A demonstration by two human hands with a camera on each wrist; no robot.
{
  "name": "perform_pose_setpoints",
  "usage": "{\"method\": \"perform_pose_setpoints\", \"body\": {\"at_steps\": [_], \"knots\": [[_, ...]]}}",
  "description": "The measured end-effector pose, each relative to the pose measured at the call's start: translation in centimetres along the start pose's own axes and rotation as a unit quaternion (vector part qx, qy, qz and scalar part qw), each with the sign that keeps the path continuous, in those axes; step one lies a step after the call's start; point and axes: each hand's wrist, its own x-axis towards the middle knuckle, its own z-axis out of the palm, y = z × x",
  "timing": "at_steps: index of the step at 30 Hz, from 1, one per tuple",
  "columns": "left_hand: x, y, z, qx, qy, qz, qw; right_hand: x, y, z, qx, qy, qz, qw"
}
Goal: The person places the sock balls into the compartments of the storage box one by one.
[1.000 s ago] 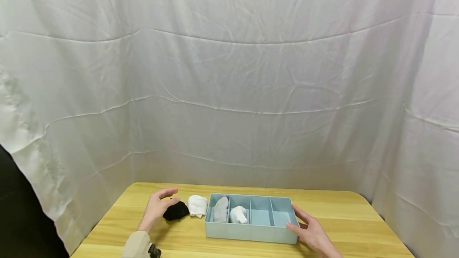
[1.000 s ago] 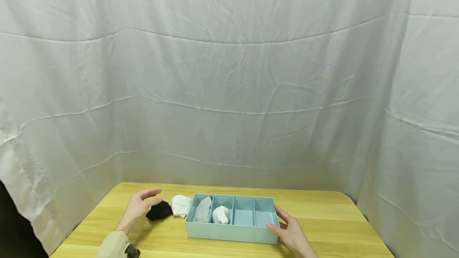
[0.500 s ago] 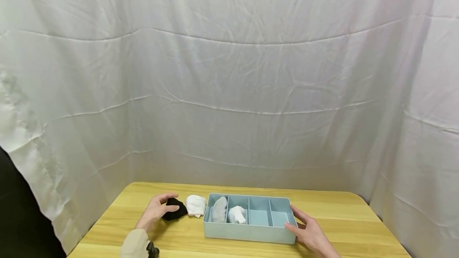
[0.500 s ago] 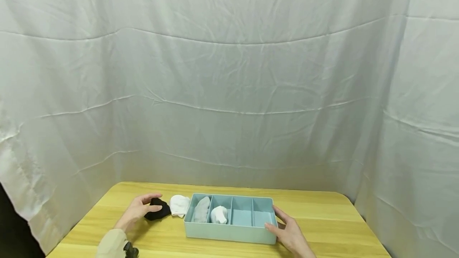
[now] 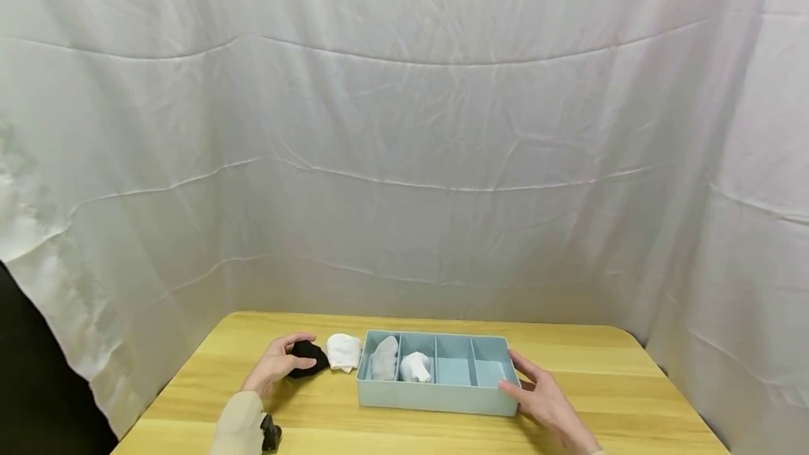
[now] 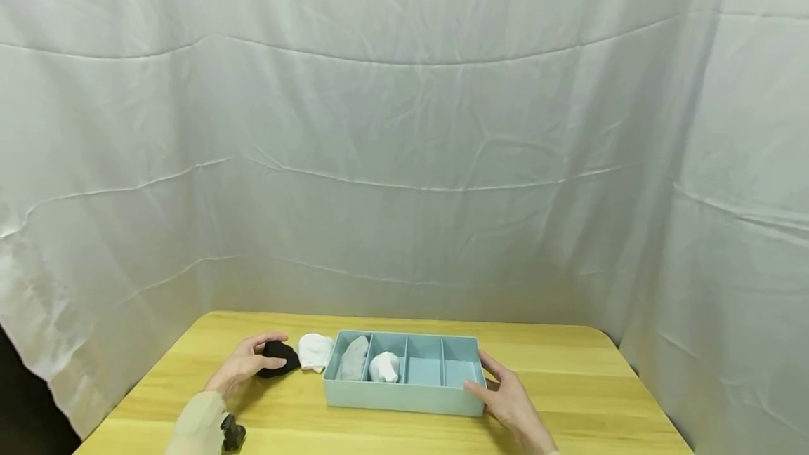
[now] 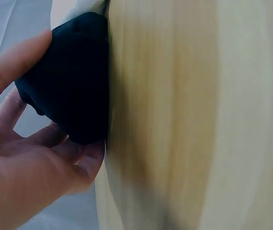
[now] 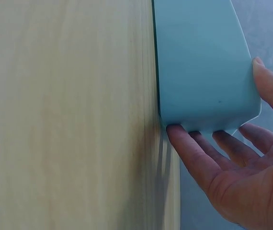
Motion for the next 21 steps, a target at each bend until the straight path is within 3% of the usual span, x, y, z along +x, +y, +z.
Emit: {"method": "perform_pose_setpoints", "body": {"at_steps": [5,10,13,21], "knots": [[-0.3,-0.3,-0.2,0.008,0.009,-0.009,0.9999,0.0,0.1,0.2,-0.004,-0.003,-0.005,1.000],[-0.3,0.1,-0.2,0.017,0.019,0.007,0.9997,0.0,0.1,0.1,-0.003,-0.008,-0.007,1.000],[-0.2,0.6,0.0,0.005,0.025,0.017,0.9995,0.1,0.1,-0.1,-0.008,-0.008,-0.010,1.000],[-0.4,1.4,0.3,-0.020,0.046,0.005,0.9987,-0.1,0.0,-0.1,-0.017,-0.001,-0.004,1.000]]}}
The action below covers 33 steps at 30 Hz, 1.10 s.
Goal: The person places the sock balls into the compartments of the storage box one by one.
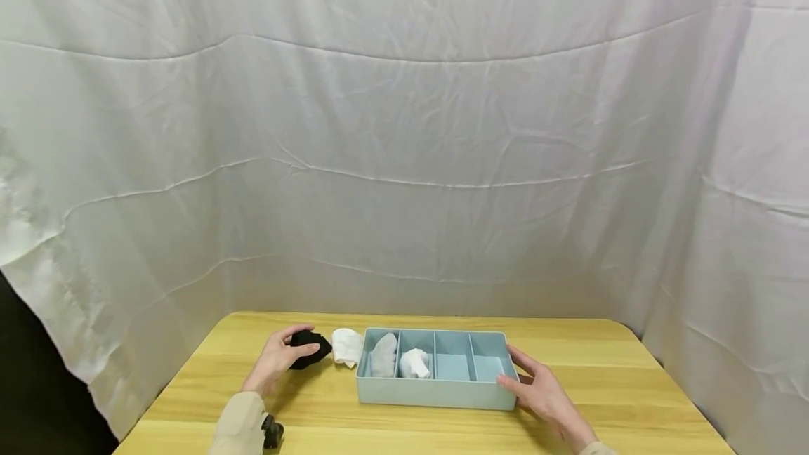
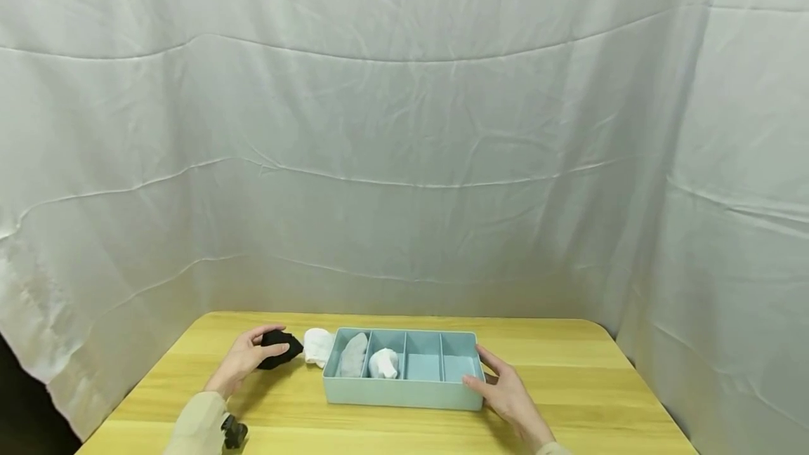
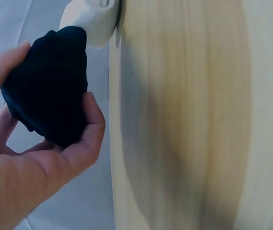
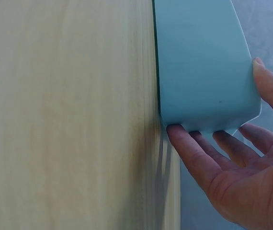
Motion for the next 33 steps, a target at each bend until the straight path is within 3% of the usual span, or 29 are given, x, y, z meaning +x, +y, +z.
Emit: {"method": "perform_pose_setpoints", "body": {"at_steps": [7,13,22,28,33], "knots": [[-0.1,0.2,0.4,-0.050,0.028,-0.009,0.9983,0.0,-0.1,0.4,0.014,-0.007,-0.001,1.000],[-0.2,0.7,0.9,-0.082,0.032,0.013,0.9960,0.0,-0.3,0.4,0.004,-0.014,-0.004,1.000],[-0.2,1.7,1.3,-0.055,0.017,0.057,0.9967,0.2,-0.4,0.5,0.009,-0.016,-0.004,1.000],[-0.3,1.9,2.2,-0.073,-0.019,0.070,0.9947,0.1,-0.2,0.4,0.012,-0.019,-0.008,1.000],[-0.6,2.1,3.3,-0.084,-0.014,0.088,0.9925,-0.1,-0.1,0.4,0.009,-0.018,-0.005,1.000]]}}
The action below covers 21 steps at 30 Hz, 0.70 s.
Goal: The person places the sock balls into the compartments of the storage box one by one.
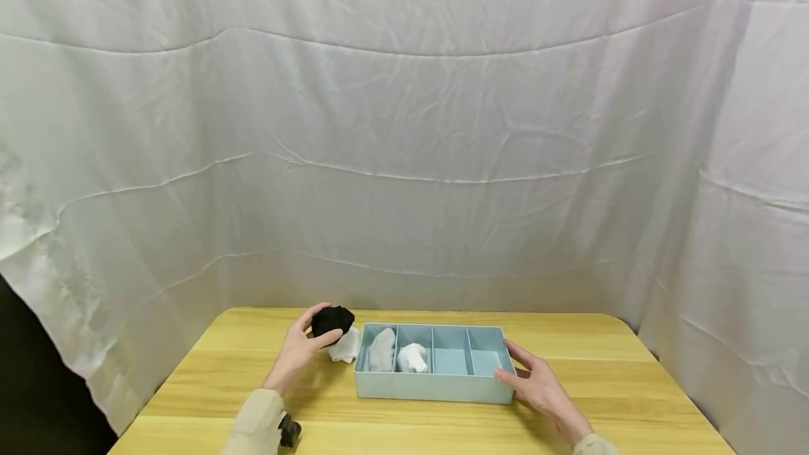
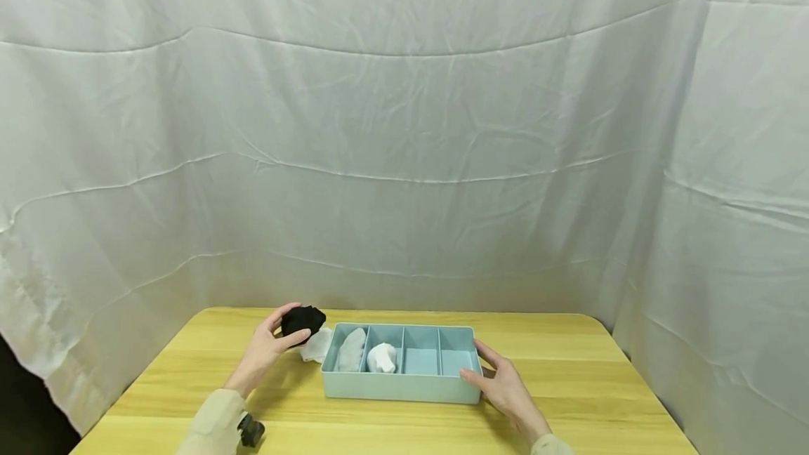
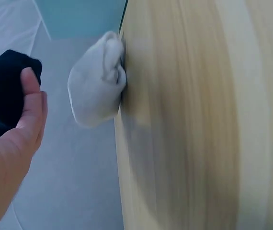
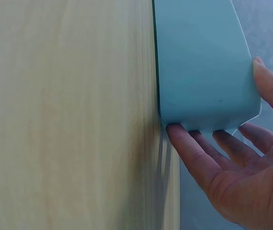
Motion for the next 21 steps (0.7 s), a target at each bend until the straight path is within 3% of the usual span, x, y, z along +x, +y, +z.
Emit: {"method": "perform_pose_setpoints", "body": {"at_steps": [7,17,21], "knots": [[0.0,0.8,1.7,-0.024,0.004,0.023,0.9994,0.1,0.2,-0.1,-0.003,0.002,0.000,1.000],[-0.1,1.0,3.3,-0.059,-0.037,0.044,0.9966,0.2,-0.1,0.0,0.001,-0.002,-0.004,1.000],[-0.3,1.2,4.3,-0.061,-0.049,0.036,0.9963,0.2,-0.1,-0.2,-0.003,-0.001,-0.002,1.000]]}}
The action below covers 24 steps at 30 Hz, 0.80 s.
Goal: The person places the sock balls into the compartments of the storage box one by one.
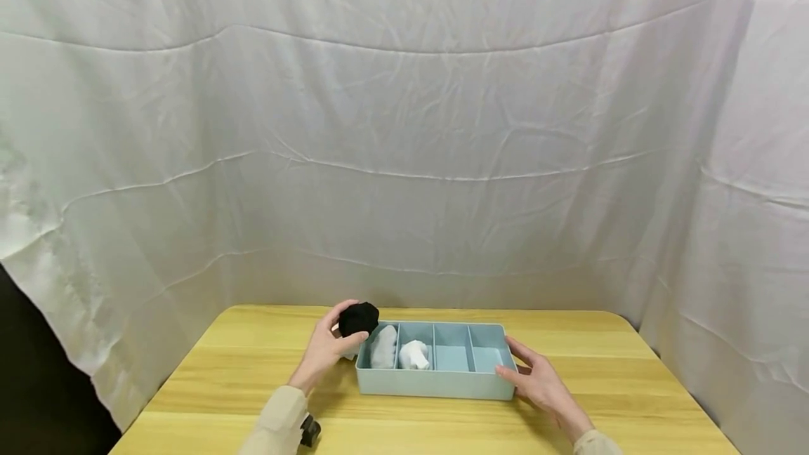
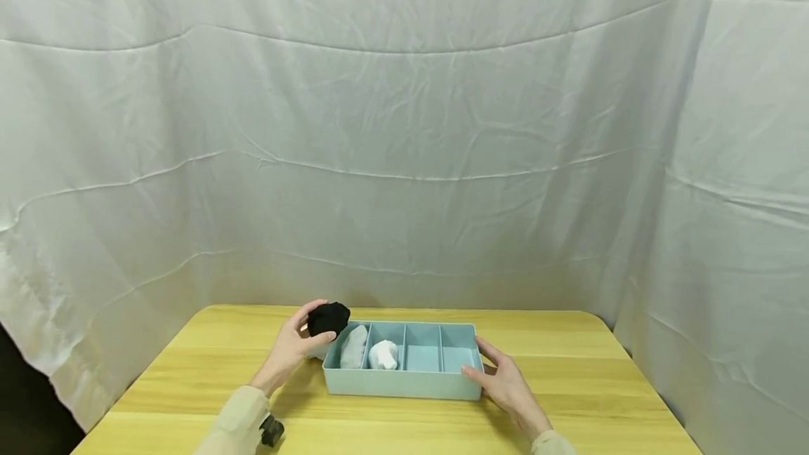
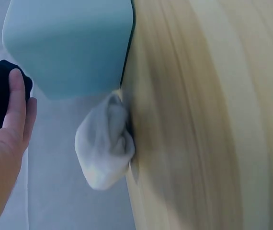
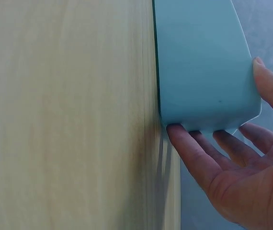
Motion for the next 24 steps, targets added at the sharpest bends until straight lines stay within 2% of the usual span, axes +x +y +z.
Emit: {"method": "perform_pose_setpoints", "body": {"at_steps": [13,18,24], "knots": [[0.0,0.1,2.6,0.025,-0.031,-0.007,0.9992,0.0,-0.1,0.0,-0.002,0.000,-0.001,1.000],[0.1,0.1,3.9,0.031,-0.042,0.007,0.9986,0.0,0.0,0.0,0.003,0.001,-0.001,1.000],[0.1,0.3,5.1,0.065,-0.041,0.016,0.9969,0.0,0.1,-0.1,0.006,-0.002,0.001,1.000]]}}
